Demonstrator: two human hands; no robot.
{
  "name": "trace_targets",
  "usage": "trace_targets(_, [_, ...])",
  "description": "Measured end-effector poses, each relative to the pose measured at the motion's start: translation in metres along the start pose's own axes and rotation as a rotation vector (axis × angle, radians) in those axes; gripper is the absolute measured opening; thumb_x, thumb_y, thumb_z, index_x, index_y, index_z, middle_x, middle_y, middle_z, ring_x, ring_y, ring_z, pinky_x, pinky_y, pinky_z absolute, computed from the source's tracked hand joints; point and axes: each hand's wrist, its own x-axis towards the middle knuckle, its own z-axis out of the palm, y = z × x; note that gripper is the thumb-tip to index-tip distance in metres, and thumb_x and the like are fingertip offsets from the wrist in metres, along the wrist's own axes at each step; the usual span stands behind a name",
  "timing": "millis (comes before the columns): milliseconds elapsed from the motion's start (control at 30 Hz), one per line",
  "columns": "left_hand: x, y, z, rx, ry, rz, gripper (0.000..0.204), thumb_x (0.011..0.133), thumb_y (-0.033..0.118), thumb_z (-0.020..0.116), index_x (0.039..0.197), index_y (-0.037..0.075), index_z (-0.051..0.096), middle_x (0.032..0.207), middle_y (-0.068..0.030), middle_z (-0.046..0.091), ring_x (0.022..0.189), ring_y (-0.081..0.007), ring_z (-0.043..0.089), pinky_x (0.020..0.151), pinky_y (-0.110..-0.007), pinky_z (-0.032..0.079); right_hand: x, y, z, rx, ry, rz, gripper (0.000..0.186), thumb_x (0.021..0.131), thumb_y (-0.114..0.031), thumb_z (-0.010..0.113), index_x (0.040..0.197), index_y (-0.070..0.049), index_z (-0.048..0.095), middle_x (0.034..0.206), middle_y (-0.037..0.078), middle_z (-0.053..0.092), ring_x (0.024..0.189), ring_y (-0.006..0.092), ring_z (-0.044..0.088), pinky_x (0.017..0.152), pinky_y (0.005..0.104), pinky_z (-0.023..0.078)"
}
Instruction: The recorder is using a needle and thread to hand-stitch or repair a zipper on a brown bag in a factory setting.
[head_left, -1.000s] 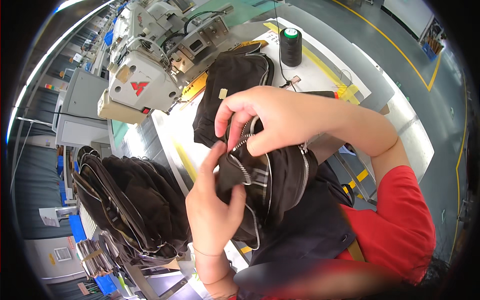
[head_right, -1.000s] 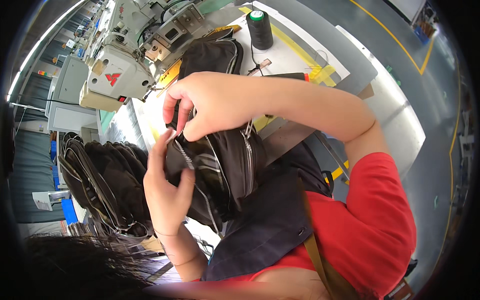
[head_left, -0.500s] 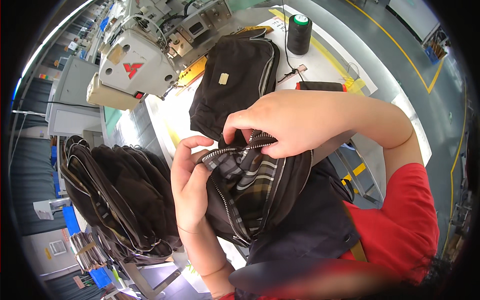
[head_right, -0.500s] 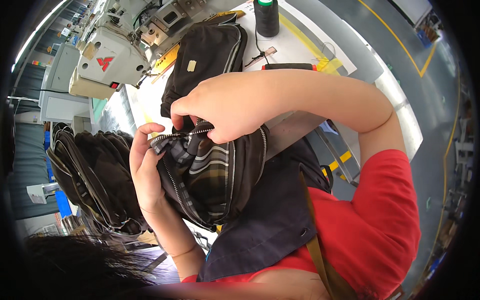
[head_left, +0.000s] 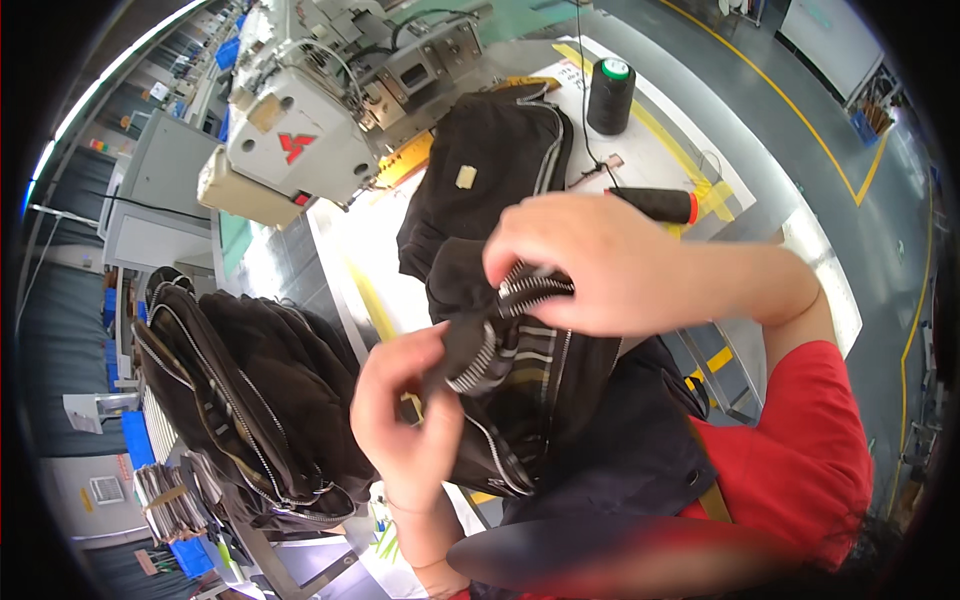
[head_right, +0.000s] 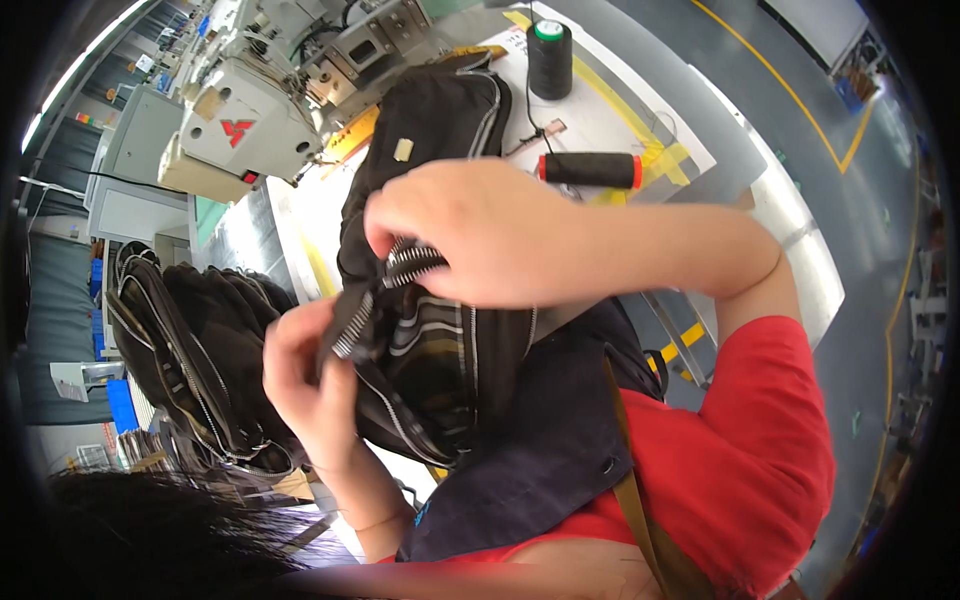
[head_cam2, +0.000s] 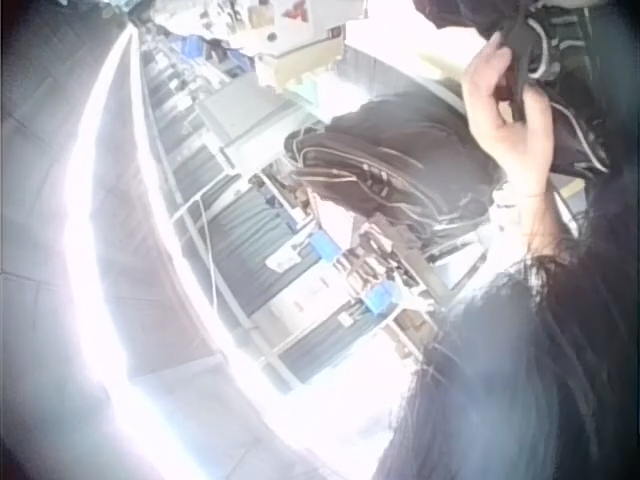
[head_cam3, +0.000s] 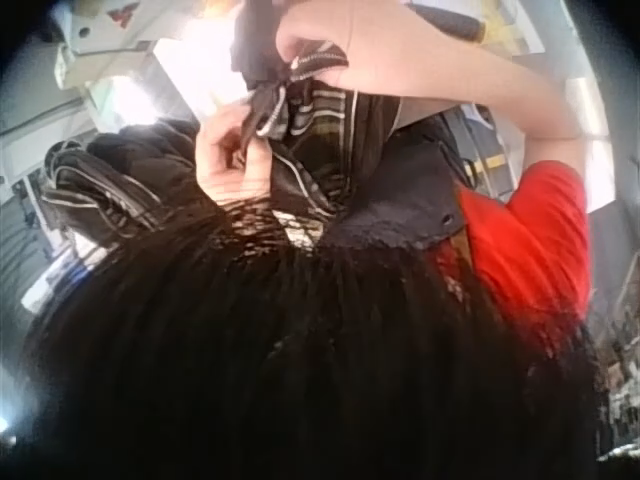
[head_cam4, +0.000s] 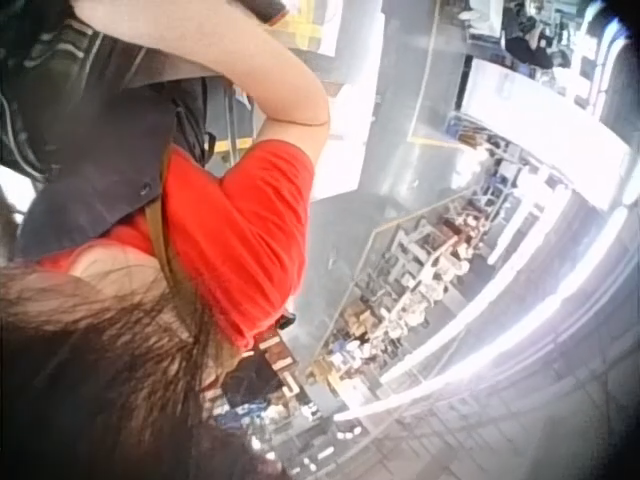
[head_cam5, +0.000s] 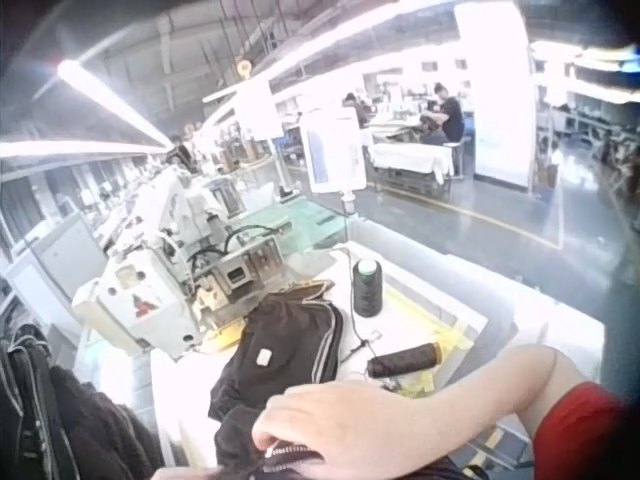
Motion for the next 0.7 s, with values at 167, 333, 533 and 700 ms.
trace_targets(167, [-0.036,-0.004,0.008,0.424,0.078,0.624,0.032,0.057,-0.002,0.072,0.084,0.012,0.066,0.087,-0.0058,0.058,0.065,-0.0191,0.059,0.051,-0.025,0.045,-0.016,-0.01,0.028,-0.099,0.397,-0.357,0.03,0.057,-0.004,0.067,0.083,-0.01,0.054,0.079,0.002,0.049,0.07,0.0214,0.051,0.057,0.0306,0.04])
trace_targets(333, [-0.05,-0.03,0.008,0.504,0.123,0.686,0.032,0.056,0.004,0.078,0.083,0.015,0.065,0.085,-0.002,0.054,0.063,-0.0176,0.057,0.048,-0.026,0.044,-0.021,-0.005,0.046,-0.225,0.511,-0.584,0.02,0.069,-0.013,0.062,0.088,-0.011,0.057,0.085,0.001,0.055,0.073,0.0164,0.054,0.059,0.0271,0.043])
trace_targets(533, [-0.06,-0.043,0.007,0.511,0.124,0.719,0.034,0.053,0.004,0.078,0.081,0.015,0.063,0.087,-0.0008,0.055,0.065,-0.0171,0.057,0.051,-0.027,0.044,-0.027,-0.003,0.054,-0.262,0.494,-0.679,0.017,0.07,-0.012,0.061,0.087,-0.012,0.06,0.086,0.001,0.057,0.073,0.0149,0.053,0.059,0.0266,0.043])
trace_targets(700, [-0.069,-0.039,-0.008,0.474,0.075,0.726,0.028,0.068,0.029,0.074,0.09,0.013,0.064,0.096,-0.0066,0.053,0.078,-0.022,0.056,0.064,-0.032,0.045,-0.031,-0.001,0.054,-0.231,0.526,-0.686,0.017,0.07,-0.012,0.062,0.087,-0.011,0.061,0.088,0.001,0.057,0.073,0.0165,0.054,0.061,0.0272,0.044])
